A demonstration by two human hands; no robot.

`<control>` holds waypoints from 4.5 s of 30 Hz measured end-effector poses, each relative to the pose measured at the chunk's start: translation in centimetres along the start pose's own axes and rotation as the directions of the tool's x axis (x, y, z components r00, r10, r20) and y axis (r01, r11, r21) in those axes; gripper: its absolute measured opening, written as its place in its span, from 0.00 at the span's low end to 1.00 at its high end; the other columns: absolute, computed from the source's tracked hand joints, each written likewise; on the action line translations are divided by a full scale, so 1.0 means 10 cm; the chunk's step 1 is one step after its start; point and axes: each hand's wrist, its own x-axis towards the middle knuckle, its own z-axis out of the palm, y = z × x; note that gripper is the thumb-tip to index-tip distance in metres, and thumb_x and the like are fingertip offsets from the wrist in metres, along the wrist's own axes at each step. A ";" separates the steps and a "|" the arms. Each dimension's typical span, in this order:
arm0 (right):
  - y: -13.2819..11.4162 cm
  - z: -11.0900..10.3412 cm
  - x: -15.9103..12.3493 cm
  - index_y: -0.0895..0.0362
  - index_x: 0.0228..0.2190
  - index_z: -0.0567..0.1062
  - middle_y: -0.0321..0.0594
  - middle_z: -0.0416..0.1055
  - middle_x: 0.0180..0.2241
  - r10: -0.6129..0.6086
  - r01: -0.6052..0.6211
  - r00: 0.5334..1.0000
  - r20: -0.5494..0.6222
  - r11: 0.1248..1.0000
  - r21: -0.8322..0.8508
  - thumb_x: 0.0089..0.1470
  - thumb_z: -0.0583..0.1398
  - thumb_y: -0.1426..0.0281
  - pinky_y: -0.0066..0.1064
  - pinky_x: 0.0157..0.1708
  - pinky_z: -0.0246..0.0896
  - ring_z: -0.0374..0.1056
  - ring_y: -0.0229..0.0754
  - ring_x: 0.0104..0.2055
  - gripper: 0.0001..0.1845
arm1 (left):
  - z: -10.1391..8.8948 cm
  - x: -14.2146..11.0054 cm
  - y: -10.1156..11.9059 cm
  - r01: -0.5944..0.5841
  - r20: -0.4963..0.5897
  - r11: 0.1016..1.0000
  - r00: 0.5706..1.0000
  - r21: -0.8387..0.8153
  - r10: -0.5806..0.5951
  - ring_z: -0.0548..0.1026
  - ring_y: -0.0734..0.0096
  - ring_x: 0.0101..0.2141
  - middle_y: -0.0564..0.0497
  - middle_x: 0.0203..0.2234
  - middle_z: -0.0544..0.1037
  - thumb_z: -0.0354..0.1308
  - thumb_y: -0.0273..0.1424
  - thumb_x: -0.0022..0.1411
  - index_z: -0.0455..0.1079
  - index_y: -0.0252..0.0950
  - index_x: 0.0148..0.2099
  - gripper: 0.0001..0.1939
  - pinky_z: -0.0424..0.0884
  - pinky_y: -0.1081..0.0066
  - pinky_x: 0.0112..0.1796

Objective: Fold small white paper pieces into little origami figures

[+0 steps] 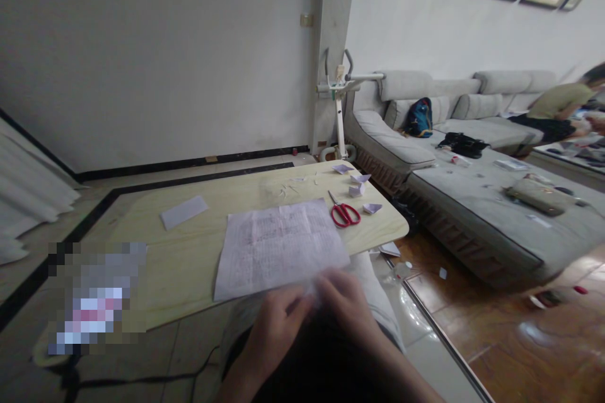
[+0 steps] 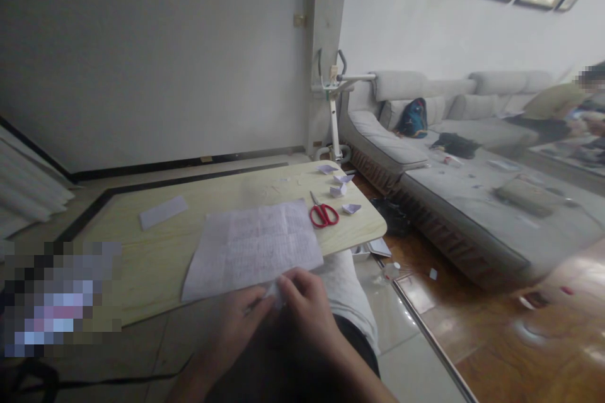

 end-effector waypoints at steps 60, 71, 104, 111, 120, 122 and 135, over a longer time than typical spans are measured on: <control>0.00 -0.02 -0.02 0.56 0.18 0.63 0.30 0.55 0.18 -0.017 0.017 1.000 -0.016 1.000 0.008 0.56 0.58 0.59 0.27 0.23 0.50 0.53 0.35 0.23 0.21 | 0.07 -0.03 0.03 0.093 0.050 0.922 0.996 -0.377 -0.080 0.70 0.73 0.22 0.55 0.18 0.70 0.52 0.39 0.65 0.67 0.36 0.24 0.19 0.66 0.75 0.26; -0.03 -0.08 -0.05 0.58 0.22 0.71 0.35 0.65 0.21 -0.085 0.083 0.993 0.081 0.996 0.022 0.55 0.60 0.61 0.29 0.28 0.57 0.61 0.39 0.26 0.15 | 0.03 -0.03 0.01 0.054 -0.079 0.913 0.992 -0.404 -0.094 0.68 0.73 0.21 0.55 0.16 0.68 0.53 0.40 0.64 0.66 0.36 0.23 0.19 0.65 0.75 0.24; -0.02 0.01 -0.06 0.57 0.25 0.69 0.33 0.64 0.23 -0.055 0.055 0.989 0.140 0.998 0.002 0.54 0.62 0.61 0.28 0.28 0.57 0.59 0.37 0.27 0.14 | 0.11 -0.01 -0.03 0.084 -0.133 0.896 0.979 -0.437 -0.156 0.70 0.73 0.23 0.56 0.21 0.70 0.55 0.42 0.64 0.70 0.37 0.31 0.15 0.68 0.76 0.25; 0.09 0.04 -0.06 0.56 0.21 0.64 0.32 0.61 0.21 -0.219 0.221 0.975 0.033 0.945 -0.240 0.57 0.58 0.67 0.28 0.27 0.54 0.57 0.37 0.26 0.14 | 0.20 0.05 -0.22 -0.147 -0.519 0.989 0.845 0.003 0.127 0.73 0.69 0.29 0.55 0.27 0.71 0.63 0.33 0.59 0.66 0.39 0.36 0.08 0.73 0.69 0.34; 0.09 0.01 -0.09 0.55 0.24 0.64 0.32 0.62 0.22 -0.282 0.289 0.957 0.071 0.889 -0.355 0.59 0.57 0.69 0.28 0.26 0.53 0.58 0.37 0.25 0.12 | 0.14 0.02 -0.24 -0.357 -0.204 0.899 0.889 0.253 0.410 0.77 0.62 0.47 0.45 0.45 0.79 0.50 0.24 0.68 0.71 0.39 0.54 0.16 0.73 0.66 0.48; 0.06 -0.01 -0.09 0.56 0.24 0.64 0.33 0.62 0.23 -0.305 0.314 0.948 0.087 0.869 -0.383 0.60 0.56 0.69 0.28 0.27 0.53 0.58 0.37 0.26 0.12 | 0.13 0.00 -0.23 -0.364 -0.122 0.908 0.911 0.206 0.393 0.78 0.63 0.46 0.45 0.46 0.80 0.50 0.25 0.68 0.70 0.39 0.56 0.17 0.74 0.67 0.47; -0.07 -0.03 -0.11 0.56 0.24 0.68 0.34 0.64 0.24 -0.300 0.323 0.946 0.120 0.884 -0.337 0.61 0.54 0.70 0.29 0.29 0.55 0.59 0.38 0.27 0.13 | 0.11 0.02 -0.19 -0.215 -0.069 0.977 0.974 0.010 0.215 0.80 0.64 0.41 0.47 0.43 0.82 0.54 0.34 0.68 0.73 0.42 0.53 0.13 0.75 0.69 0.42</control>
